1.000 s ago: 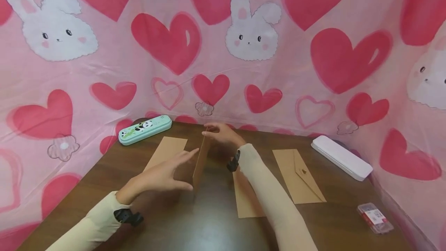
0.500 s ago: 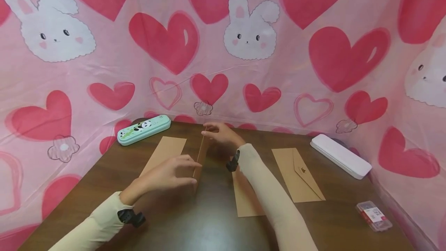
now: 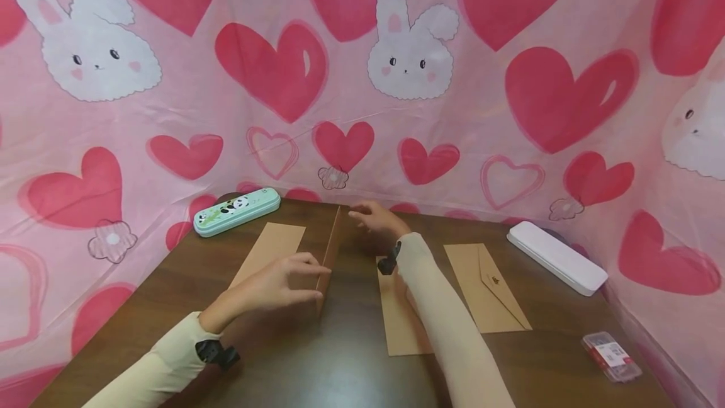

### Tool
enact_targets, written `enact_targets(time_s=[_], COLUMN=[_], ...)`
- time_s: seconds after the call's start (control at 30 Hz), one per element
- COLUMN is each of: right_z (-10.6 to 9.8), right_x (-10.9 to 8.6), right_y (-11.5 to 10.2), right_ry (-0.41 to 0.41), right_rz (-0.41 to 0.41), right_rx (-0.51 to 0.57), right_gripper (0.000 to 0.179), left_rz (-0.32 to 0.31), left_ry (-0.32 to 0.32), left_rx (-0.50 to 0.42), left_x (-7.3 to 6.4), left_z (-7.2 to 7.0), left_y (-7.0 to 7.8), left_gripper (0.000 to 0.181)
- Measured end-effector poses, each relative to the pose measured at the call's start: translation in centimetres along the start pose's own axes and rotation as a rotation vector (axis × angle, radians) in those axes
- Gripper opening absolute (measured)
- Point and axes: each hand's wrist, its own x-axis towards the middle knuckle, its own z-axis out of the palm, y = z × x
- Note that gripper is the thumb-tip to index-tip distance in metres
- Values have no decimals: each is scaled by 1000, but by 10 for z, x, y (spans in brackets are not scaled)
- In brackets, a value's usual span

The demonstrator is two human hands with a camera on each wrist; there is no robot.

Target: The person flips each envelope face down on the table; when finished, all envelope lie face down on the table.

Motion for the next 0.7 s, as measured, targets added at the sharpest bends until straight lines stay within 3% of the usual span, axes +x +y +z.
enact_targets(time_s=[0.1, 0.3, 0.47, 0.7], right_z=[2, 16, 30, 47], right_x=[3, 14, 19, 25], right_y=[13, 27, 23, 16], right_ry=[21, 38, 8, 11], right_rz=[36, 13, -14, -53], right_rx=[-25, -110, -134, -260], right_gripper=[50, 41, 43, 24], left_rz=[-11, -18, -8, -11], left_ry=[-2, 3, 14, 3], left_rx=[-8, -8, 0, 3], left_x=[-1, 0, 0, -3], left_z=[0, 4, 8, 8], left_y=[0, -3, -5, -6], left_gripper=[38, 39, 42, 44])
